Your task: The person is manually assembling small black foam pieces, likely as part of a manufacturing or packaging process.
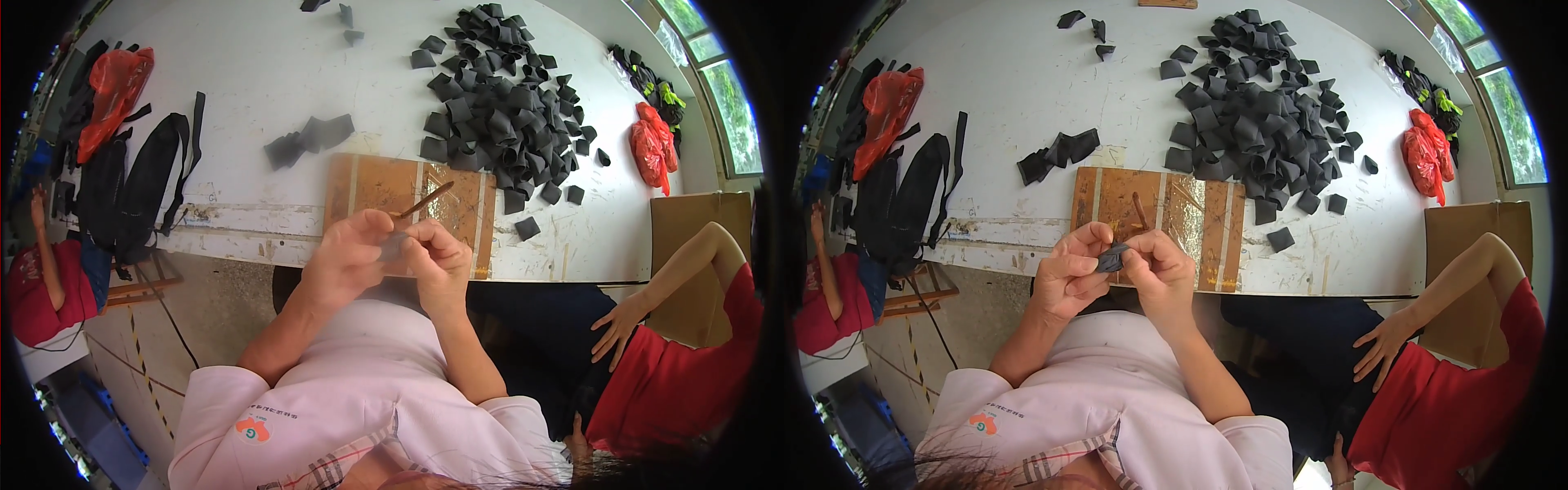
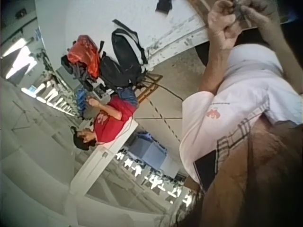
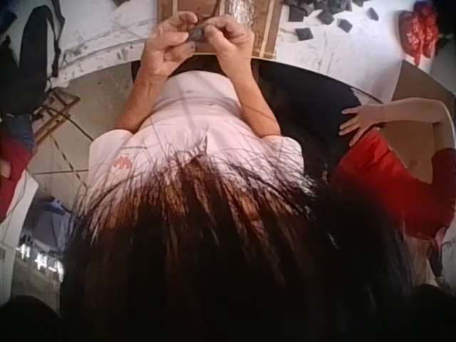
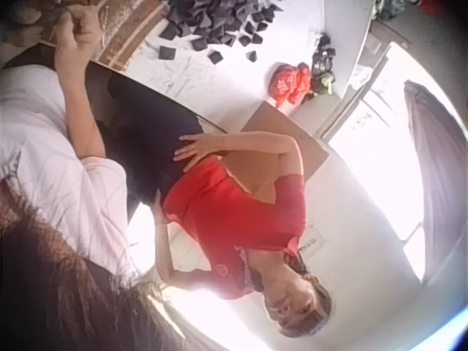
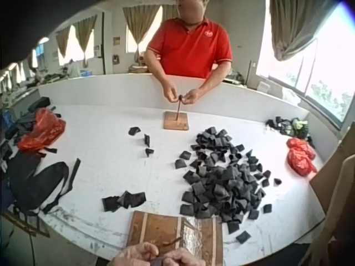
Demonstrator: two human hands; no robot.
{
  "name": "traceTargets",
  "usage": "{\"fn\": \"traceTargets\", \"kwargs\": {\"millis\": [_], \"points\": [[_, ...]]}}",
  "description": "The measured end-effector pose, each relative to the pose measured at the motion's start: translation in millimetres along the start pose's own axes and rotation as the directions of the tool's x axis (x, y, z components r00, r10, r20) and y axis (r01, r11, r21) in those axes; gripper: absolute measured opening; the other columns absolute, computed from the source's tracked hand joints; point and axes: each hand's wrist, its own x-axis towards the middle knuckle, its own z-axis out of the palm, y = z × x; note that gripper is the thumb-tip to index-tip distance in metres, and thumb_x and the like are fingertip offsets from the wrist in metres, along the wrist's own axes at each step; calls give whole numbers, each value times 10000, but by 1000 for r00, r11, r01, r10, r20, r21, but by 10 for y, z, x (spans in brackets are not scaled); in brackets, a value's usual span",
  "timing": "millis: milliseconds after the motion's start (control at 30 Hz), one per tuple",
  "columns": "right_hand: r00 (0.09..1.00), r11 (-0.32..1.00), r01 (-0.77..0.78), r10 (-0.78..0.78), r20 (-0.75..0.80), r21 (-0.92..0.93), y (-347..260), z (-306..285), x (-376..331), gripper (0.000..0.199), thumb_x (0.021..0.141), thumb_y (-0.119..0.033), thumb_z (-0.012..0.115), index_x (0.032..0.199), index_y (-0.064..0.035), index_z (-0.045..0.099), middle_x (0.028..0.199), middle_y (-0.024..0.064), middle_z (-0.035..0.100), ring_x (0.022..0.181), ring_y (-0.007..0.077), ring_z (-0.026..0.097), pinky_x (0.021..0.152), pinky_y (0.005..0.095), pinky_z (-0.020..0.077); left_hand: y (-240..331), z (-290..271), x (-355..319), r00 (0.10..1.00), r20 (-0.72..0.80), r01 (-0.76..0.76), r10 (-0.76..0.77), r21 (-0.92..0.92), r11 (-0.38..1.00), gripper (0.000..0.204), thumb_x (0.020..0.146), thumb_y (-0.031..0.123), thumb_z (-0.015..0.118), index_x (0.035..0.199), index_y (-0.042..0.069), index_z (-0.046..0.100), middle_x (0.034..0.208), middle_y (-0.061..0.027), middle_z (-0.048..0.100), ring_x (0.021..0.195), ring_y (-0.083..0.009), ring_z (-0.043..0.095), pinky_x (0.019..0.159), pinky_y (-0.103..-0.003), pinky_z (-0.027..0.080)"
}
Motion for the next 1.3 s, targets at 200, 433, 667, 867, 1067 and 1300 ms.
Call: {"fn": "traceTargets", "kwargs": {"millis": [200,433,667,867,1067,1300], "points": [[884,561,-456,371,283,690,-68,-104,-6,80,804,-78,581,755,-28,542,629,-22,433,520,49,331,451,177,285,-172,83,49,786,178,-482,593,776,406,121,732,-97,508,821,-15,515,722,-61,581,473,-11,436,373,-151,310],[972,998,22,-36,231,63,-795,-88,300,244,865,-231,551,704,-49,523,629,-59,419,564,19,332,464,183,250,299,436,131,811,584,398,-41,-498,770,124,820,-30,424,914,-13,504,838,-190,585,316,-29,344,297,-162,250],[933,965,-144,59,356,217,-465,-213,569,260,860,-254,558,695,-54,530,605,-54,425,526,25,331,454,179,258,225,211,342,930,365,152,-36,-292,944,180,860,30,457,1028,-8,506,836,-116,594,369,-23,355,345,-164,262],[972,944,233,-228,46,-232,-623,-158,461,302,832,-302,583,870,-3,562,717,-4,522,576,71,442,513,186,359,347,519,291,775,352,-627,525,536,566,277,794,28,542,1069,24,513,865,-56,568,739,-115,557,669,-202,428],[818,732,563,-559,136,-383,-633,-137,335,323,692,-190,721,908,-7,566,797,51,540,583,101,468,484,212,392,385,550,319,660,530,-747,532,535,394,106,791,58,592,885,12,610,836,-57,593,785,-128,556,730,-245,437],[790,689,586,-602,113,-427,-744,-23,345,177,679,-27,697,819,-5,591,706,58,548,546,108,489,449,217,385,294,494,271,828,262,-505,496,-35,862,105,846,127,547,894,39,577,878,-75,540,874,-188,460,859,-331,355]]}}
